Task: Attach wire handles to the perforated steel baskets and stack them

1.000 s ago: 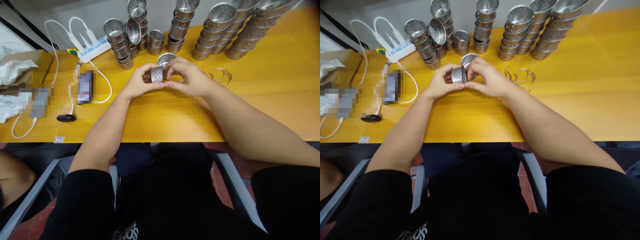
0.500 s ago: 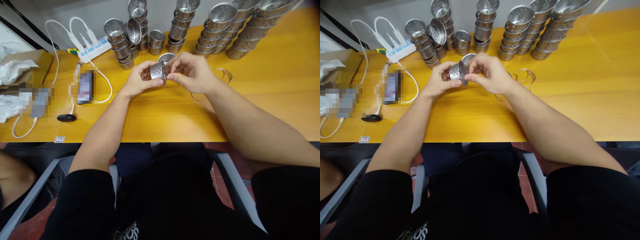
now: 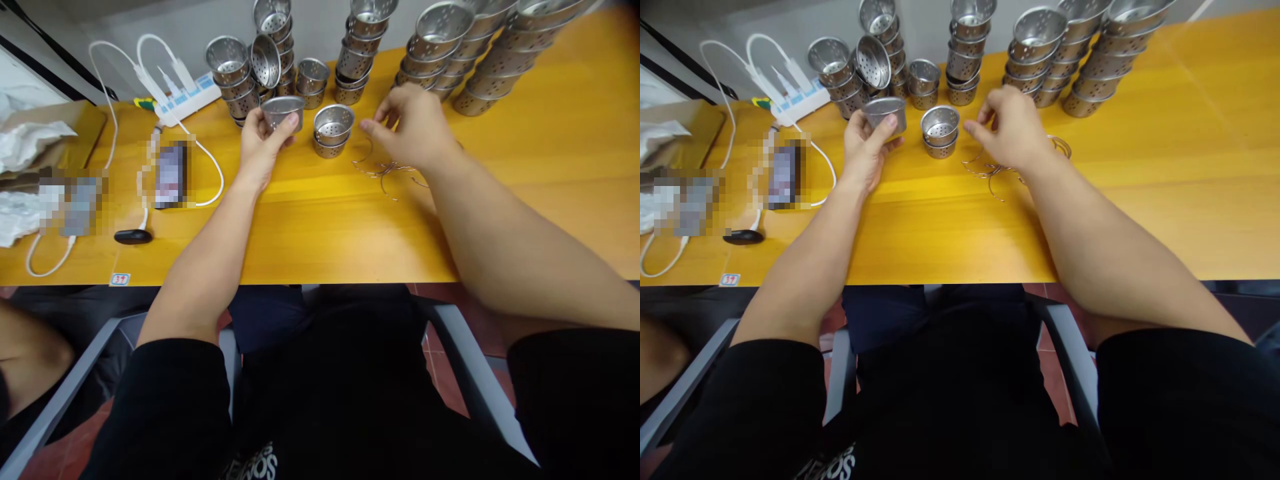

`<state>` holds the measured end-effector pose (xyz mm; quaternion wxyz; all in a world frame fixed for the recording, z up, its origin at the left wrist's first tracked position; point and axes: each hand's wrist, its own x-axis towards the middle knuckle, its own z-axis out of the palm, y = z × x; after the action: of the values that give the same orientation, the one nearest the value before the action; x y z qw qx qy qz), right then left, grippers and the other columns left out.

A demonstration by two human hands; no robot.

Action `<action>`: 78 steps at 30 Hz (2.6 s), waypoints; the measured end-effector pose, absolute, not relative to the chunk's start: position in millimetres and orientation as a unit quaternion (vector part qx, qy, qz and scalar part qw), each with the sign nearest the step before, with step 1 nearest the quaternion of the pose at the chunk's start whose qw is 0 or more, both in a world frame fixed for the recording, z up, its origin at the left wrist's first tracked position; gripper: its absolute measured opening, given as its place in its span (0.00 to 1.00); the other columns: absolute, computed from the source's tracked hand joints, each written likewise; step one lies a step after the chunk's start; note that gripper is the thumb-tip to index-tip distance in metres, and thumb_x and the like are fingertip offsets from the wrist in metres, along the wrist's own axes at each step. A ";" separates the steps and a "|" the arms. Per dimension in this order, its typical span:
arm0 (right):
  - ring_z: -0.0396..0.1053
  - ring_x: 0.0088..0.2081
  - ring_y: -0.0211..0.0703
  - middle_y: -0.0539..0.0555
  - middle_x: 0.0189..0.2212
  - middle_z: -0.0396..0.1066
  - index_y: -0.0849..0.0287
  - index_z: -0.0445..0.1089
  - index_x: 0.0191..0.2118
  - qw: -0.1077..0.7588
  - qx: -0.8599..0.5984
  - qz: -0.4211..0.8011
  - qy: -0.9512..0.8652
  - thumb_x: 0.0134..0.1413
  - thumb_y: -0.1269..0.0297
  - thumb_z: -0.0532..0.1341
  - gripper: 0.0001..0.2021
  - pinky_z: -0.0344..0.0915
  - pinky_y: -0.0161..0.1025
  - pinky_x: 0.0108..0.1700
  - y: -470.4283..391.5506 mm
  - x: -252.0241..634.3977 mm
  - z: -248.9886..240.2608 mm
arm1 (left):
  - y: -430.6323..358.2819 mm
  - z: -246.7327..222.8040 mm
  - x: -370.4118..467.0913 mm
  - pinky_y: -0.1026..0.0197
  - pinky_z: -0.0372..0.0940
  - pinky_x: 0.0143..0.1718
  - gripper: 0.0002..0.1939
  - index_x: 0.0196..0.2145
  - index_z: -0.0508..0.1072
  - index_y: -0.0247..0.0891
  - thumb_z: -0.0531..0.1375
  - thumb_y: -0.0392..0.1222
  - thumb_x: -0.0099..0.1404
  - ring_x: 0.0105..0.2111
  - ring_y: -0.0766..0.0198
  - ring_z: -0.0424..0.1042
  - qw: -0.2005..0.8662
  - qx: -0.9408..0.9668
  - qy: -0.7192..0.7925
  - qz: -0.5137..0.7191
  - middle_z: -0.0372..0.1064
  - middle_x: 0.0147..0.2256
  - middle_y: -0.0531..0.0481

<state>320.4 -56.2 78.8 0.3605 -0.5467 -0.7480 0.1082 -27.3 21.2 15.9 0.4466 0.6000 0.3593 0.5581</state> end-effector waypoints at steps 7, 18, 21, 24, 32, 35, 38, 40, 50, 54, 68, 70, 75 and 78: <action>0.81 0.66 0.83 0.59 0.60 0.88 0.33 0.79 0.48 0.295 -0.568 0.121 -0.759 0.72 0.30 0.77 0.18 0.76 0.88 0.77 -50.7 325.7 67.2 | 6.3 23.2 -23.8 0.32 0.82 0.75 0.47 0.61 0.83 0.57 0.89 0.84 0.58 0.77 0.34 0.79 0.474 0.582 0.372 0.546 0.83 0.65 0.43; 0.80 0.58 0.76 0.61 0.60 0.87 0.35 0.84 0.50 0.455 -0.430 0.198 -0.755 0.69 0.06 0.68 0.37 0.80 0.82 0.69 -46.2 292.6 49.9 | 47.8 -13.5 -24.5 0.26 0.86 0.68 0.56 0.68 0.83 0.63 0.85 0.93 0.52 0.76 0.29 0.80 0.436 0.621 0.383 0.527 0.85 0.68 0.43; 0.79 0.62 0.81 0.53 0.59 0.89 0.24 0.84 0.54 0.502 -0.449 0.207 -0.710 0.67 0.07 0.69 0.31 0.77 0.86 0.70 -53.8 290.5 58.3 | 50.2 -12.2 -23.7 0.26 0.87 0.67 0.60 0.63 0.87 0.64 0.88 0.94 0.39 0.75 0.27 0.80 0.430 0.589 0.401 0.554 0.88 0.66 0.46; 0.74 0.71 0.85 0.50 0.58 0.91 0.17 0.85 0.57 0.487 -0.449 0.222 -0.716 0.65 0.10 0.72 0.28 0.70 0.89 0.75 -61.0 291.6 66.7 | 46.7 -5.3 -24.8 0.24 0.85 0.68 0.61 0.68 0.85 0.72 0.82 0.99 0.43 0.78 0.28 0.78 0.407 0.621 0.404 0.535 0.88 0.69 0.52; 0.78 0.67 0.84 0.55 0.59 0.90 0.29 0.85 0.49 0.412 -0.412 0.227 -0.780 0.65 0.15 0.78 0.27 0.77 0.86 0.76 -59.3 281.1 51.7 | 33.5 10.0 -17.1 0.22 0.70 0.85 0.58 0.72 0.80 0.76 0.71 1.02 0.52 0.82 0.34 0.75 0.331 0.671 0.398 0.531 0.88 0.69 0.55; 0.80 0.66 0.85 0.58 0.60 0.89 0.32 0.86 0.52 0.410 -0.398 0.211 -0.792 0.70 0.18 0.77 0.26 0.80 0.87 0.74 -59.7 277.0 46.7 | 22.8 15.3 -10.3 0.26 0.72 0.85 0.54 0.69 0.81 0.74 0.76 0.97 0.51 0.81 0.35 0.77 0.332 0.675 0.386 0.534 0.88 0.68 0.55; 0.81 0.65 0.84 0.58 0.59 0.88 0.32 0.86 0.54 0.406 -0.392 0.200 -0.801 0.74 0.20 0.76 0.25 0.81 0.87 0.74 -60.6 275.6 44.5 | 15.3 14.8 -6.1 0.27 0.76 0.82 0.54 0.71 0.80 0.70 0.79 0.94 0.55 0.80 0.34 0.79 0.343 0.696 0.359 0.519 0.87 0.71 0.51; 0.82 0.64 0.83 0.59 0.59 0.88 0.33 0.85 0.53 0.411 -0.387 0.196 -0.802 0.75 0.20 0.75 0.24 0.82 0.86 0.74 -60.2 275.4 42.7 | 14.2 11.3 -4.8 0.28 0.77 0.81 0.56 0.71 0.79 0.66 0.82 0.92 0.54 0.78 0.34 0.82 0.354 0.707 0.333 0.514 0.86 0.74 0.48; 0.88 0.63 0.83 0.59 0.60 0.90 0.35 0.78 0.68 0.448 -0.381 0.252 -0.768 0.70 0.24 0.82 0.35 0.84 0.83 0.75 -60.4 263.8 34.0 | 13.3 6.2 -5.2 0.29 0.74 0.84 0.59 0.67 0.80 0.58 0.89 0.87 0.48 0.76 0.32 0.84 0.397 0.694 0.328 0.503 0.88 0.72 0.41; 0.87 0.66 0.83 0.60 0.67 0.88 0.33 0.73 0.80 0.443 -0.376 0.232 -0.780 0.70 0.30 0.84 0.43 0.83 0.83 0.78 -64.8 264.3 38.9 | 8.6 8.8 -4.5 0.28 0.73 0.85 0.57 0.67 0.81 0.56 0.90 0.85 0.50 0.76 0.31 0.84 0.397 0.705 0.319 0.494 0.87 0.73 0.39; 0.79 0.75 0.84 0.57 0.78 0.82 0.28 0.74 0.86 0.446 -0.384 0.191 -0.786 0.73 0.30 0.79 0.43 0.84 0.84 0.76 -60.9 264.0 32.5 | 30.4 -5.7 -9.7 0.20 0.73 0.86 0.54 0.55 0.84 0.58 0.97 0.71 0.35 0.77 0.25 0.77 0.401 0.604 0.398 0.562 0.86 0.67 0.41; 0.80 0.74 0.85 0.57 0.79 0.81 0.28 0.73 0.87 0.453 -0.387 0.199 -0.778 0.72 0.28 0.79 0.45 0.84 0.86 0.74 -61.5 264.5 34.5 | 40.2 -11.3 -11.7 0.20 0.74 0.85 0.54 0.54 0.83 0.58 0.97 0.71 0.33 0.75 0.25 0.78 0.399 0.587 0.406 0.575 0.86 0.67 0.40; 0.84 0.64 0.80 0.51 0.70 0.88 0.25 0.82 0.75 0.472 -0.441 0.215 -0.733 0.64 0.20 0.81 0.40 0.84 0.81 0.70 -48.9 278.7 30.3 | 52.2 -23.4 -12.1 0.18 0.78 0.79 0.58 0.54 0.83 0.58 0.99 0.71 0.28 0.60 0.31 0.86 0.407 0.556 0.424 0.588 0.85 0.60 0.43; 0.85 0.60 0.76 0.53 0.63 0.91 0.31 0.86 0.59 0.440 -0.446 0.214 -0.749 0.67 0.18 0.78 0.30 0.83 0.79 0.71 -39.6 287.5 23.2 | 50.3 -29.5 -15.2 0.18 0.80 0.77 0.56 0.59 0.82 0.55 0.98 0.74 0.40 0.57 0.34 0.88 0.405 0.575 0.428 0.568 0.83 0.61 0.42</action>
<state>287.5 -39.6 23.2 0.4405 -0.4459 -0.7494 0.2136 -15.2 50.3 -29.5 0.4048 0.5749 0.4281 0.5678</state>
